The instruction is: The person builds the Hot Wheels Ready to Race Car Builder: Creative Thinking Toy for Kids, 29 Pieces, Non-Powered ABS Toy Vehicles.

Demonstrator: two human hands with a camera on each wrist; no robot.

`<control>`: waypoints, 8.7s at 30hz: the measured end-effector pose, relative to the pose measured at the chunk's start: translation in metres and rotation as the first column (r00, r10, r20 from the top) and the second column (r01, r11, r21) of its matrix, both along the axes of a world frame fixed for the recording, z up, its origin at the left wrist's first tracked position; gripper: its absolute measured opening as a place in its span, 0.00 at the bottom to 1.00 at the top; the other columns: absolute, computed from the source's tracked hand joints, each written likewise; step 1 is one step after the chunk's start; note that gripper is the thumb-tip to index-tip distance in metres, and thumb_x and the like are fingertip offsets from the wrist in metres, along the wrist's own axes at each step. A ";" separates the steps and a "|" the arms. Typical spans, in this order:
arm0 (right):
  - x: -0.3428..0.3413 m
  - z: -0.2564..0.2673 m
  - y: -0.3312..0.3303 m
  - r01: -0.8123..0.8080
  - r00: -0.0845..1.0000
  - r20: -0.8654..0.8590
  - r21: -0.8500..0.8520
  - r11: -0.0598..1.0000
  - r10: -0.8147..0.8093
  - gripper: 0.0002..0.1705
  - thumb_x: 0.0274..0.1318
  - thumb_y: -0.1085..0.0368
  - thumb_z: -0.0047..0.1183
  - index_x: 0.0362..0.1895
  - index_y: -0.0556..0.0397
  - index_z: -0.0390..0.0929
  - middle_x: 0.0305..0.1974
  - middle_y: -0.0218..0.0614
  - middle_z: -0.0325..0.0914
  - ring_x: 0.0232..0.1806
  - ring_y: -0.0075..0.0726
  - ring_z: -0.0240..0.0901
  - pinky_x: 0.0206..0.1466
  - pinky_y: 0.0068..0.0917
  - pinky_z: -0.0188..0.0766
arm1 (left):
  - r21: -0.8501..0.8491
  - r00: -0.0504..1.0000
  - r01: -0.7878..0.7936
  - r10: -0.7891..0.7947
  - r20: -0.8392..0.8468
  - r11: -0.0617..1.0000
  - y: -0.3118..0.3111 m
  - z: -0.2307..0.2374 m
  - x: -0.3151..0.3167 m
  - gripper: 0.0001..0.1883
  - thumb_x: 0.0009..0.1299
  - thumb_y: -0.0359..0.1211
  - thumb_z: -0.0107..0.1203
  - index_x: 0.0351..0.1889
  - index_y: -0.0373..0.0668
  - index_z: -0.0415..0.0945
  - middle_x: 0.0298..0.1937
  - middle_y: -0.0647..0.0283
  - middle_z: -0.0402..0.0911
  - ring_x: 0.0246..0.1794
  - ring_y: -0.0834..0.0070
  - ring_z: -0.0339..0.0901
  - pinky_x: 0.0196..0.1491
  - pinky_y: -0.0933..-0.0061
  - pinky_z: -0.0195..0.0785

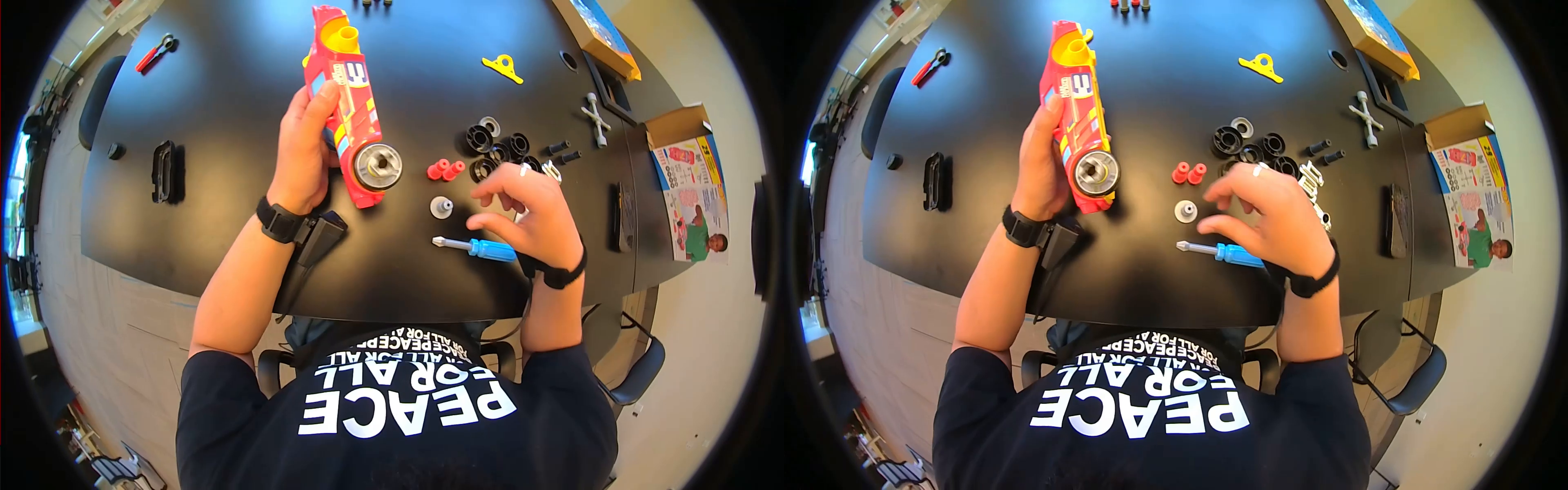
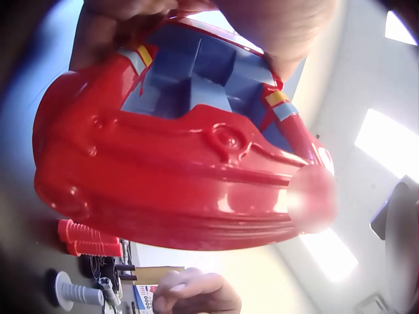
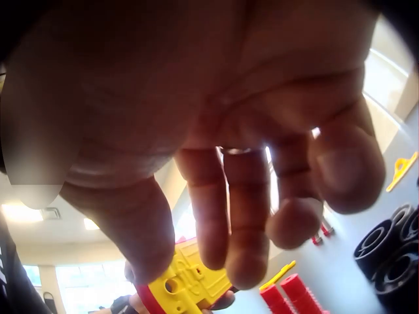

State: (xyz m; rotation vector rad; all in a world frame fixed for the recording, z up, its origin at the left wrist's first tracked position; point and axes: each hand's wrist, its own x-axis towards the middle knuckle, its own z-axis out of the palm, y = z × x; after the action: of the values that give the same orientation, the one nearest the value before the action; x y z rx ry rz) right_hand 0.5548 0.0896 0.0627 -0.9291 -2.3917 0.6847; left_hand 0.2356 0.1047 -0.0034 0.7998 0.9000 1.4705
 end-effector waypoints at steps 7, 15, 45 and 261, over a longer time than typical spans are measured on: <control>0.027 -0.005 -0.038 0.043 0.935 0.353 -0.003 0.999 -0.039 0.26 0.48 0.58 0.81 0.47 0.49 0.81 0.41 0.35 0.81 0.47 0.51 0.79 0.49 0.45 0.77 | 0.014 1.000 -0.010 0.011 -0.013 1.000 0.002 0.003 -0.005 0.25 0.86 0.51 0.56 0.66 0.39 0.72 0.52 0.62 0.86 0.45 0.78 0.87 0.51 0.69 0.85; 0.022 0.018 -0.049 -0.013 0.974 0.227 -0.043 0.999 0.022 0.25 0.53 0.71 0.74 0.56 0.52 0.84 0.45 0.39 0.82 0.51 0.53 0.80 0.55 0.44 0.79 | 0.063 0.997 -0.075 0.075 -0.003 0.995 0.000 0.008 0.001 0.35 0.78 0.44 0.70 0.74 0.34 0.66 0.60 0.58 0.85 0.55 0.77 0.87 0.61 0.69 0.82; -0.056 0.100 -0.042 -0.004 0.994 -0.101 0.417 0.909 0.051 0.16 0.52 0.74 0.78 0.43 0.56 0.86 0.44 0.40 0.88 0.40 0.40 0.86 0.42 0.31 0.82 | 0.190 0.985 -0.067 0.095 -0.142 0.979 -0.005 0.013 0.012 0.47 0.74 0.39 0.75 0.81 0.28 0.56 0.64 0.51 0.83 0.58 0.71 0.87 0.60 0.66 0.85; -0.055 0.015 0.026 0.029 0.810 -0.584 0.120 0.992 0.047 0.35 0.50 0.71 0.80 0.65 0.51 0.85 0.68 0.38 0.80 0.61 0.29 0.78 0.56 0.28 0.74 | 0.292 0.925 0.379 -0.350 -0.146 0.878 -0.023 0.012 0.028 0.56 0.69 0.41 0.76 0.87 0.34 0.50 0.78 0.48 0.71 0.75 0.64 0.76 0.78 0.57 0.69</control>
State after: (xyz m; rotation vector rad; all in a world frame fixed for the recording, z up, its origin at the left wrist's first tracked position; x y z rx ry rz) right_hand 0.5002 0.1157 0.0772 -0.5436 -1.8548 0.6944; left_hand 0.2636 0.0817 0.0082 1.2115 0.5407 1.2607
